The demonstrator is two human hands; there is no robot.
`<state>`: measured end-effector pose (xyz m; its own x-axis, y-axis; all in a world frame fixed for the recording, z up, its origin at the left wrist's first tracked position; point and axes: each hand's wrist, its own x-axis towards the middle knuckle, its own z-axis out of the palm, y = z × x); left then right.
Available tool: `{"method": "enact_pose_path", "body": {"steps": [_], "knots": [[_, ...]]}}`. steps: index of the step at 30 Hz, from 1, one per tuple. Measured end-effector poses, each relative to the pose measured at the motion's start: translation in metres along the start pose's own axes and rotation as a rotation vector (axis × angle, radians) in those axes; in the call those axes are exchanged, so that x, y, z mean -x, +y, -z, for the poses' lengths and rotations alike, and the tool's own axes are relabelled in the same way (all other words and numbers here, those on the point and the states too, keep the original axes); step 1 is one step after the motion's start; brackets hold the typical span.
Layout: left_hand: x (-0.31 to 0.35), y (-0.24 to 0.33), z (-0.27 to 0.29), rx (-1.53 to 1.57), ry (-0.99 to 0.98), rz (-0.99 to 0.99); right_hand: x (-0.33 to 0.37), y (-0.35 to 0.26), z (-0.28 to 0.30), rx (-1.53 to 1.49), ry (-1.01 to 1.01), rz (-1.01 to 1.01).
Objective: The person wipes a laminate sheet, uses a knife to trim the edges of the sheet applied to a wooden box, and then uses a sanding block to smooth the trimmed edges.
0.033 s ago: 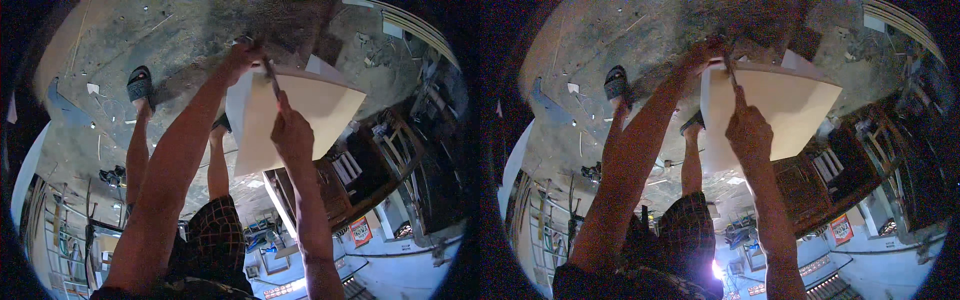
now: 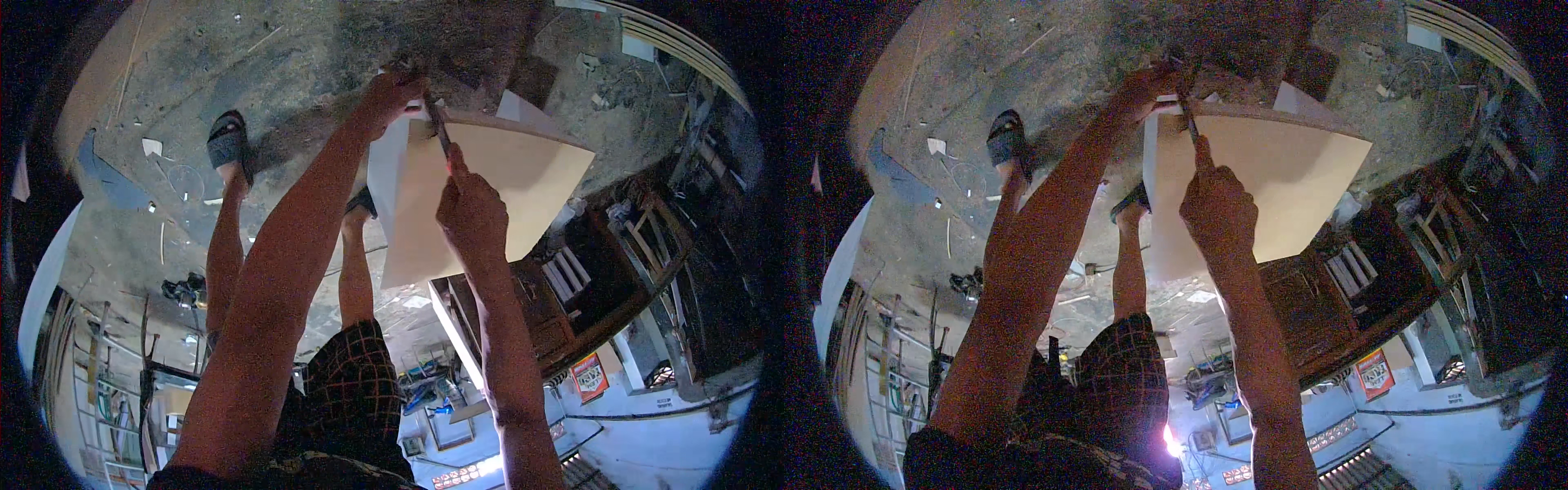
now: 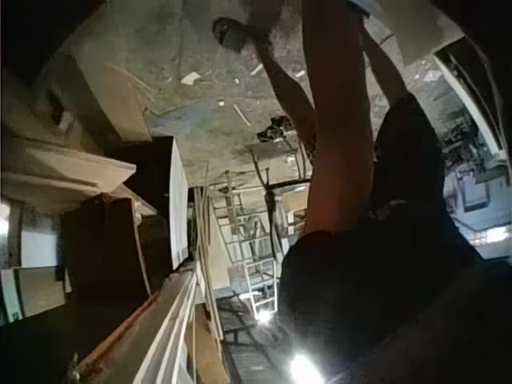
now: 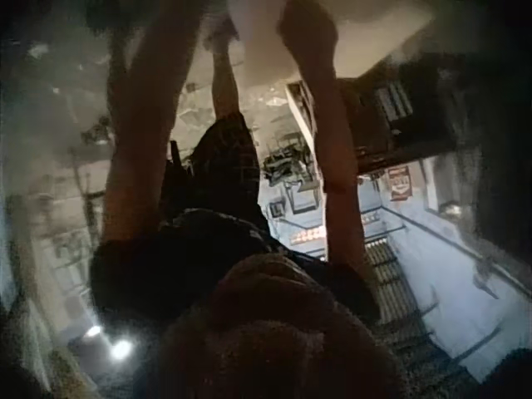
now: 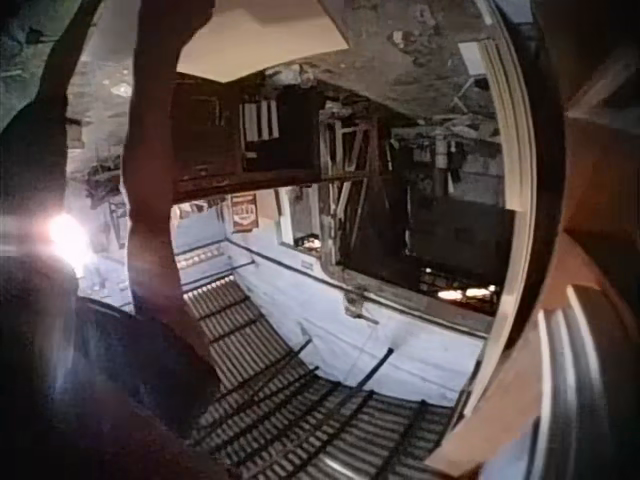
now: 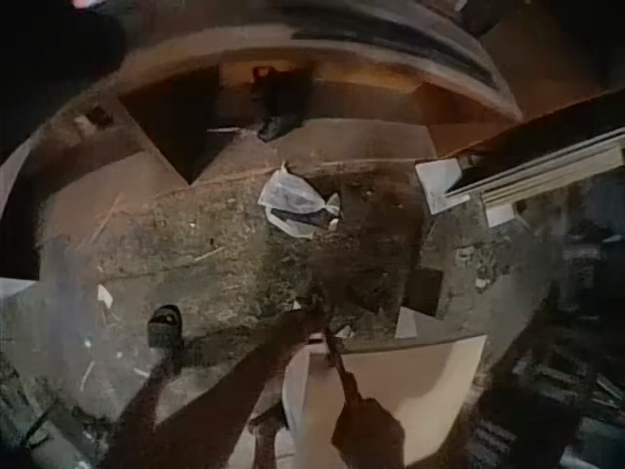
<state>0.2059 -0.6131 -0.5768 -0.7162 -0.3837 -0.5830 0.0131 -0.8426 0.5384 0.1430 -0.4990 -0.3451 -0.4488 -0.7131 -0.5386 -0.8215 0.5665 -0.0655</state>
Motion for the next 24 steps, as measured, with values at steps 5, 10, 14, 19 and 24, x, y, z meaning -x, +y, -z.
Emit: {"method": "enact_pose_path", "body": {"steps": [5,10,14,19,24], "knots": [[0.002,0.014,-0.006,-0.169,0.031,0.121,0.005,0.01,0.005,-0.066,-0.02,-0.086],[0.019,0.031,-0.01,-0.22,0.135,-0.246,0.008,-0.006,0.055,-0.268,0.001,-0.136],[0.02,0.027,-0.011,-0.169,0.1,-0.297,0.015,-0.006,0.045,-0.192,0.008,-0.034],[0.014,0.009,-0.016,-0.435,0.043,-0.213,0.029,0.003,0.031,-0.092,-0.026,-0.046],[0.011,-0.009,-0.017,-0.33,-0.011,-0.295,0.028,0.006,0.009,0.075,-0.043,-0.083]]}}
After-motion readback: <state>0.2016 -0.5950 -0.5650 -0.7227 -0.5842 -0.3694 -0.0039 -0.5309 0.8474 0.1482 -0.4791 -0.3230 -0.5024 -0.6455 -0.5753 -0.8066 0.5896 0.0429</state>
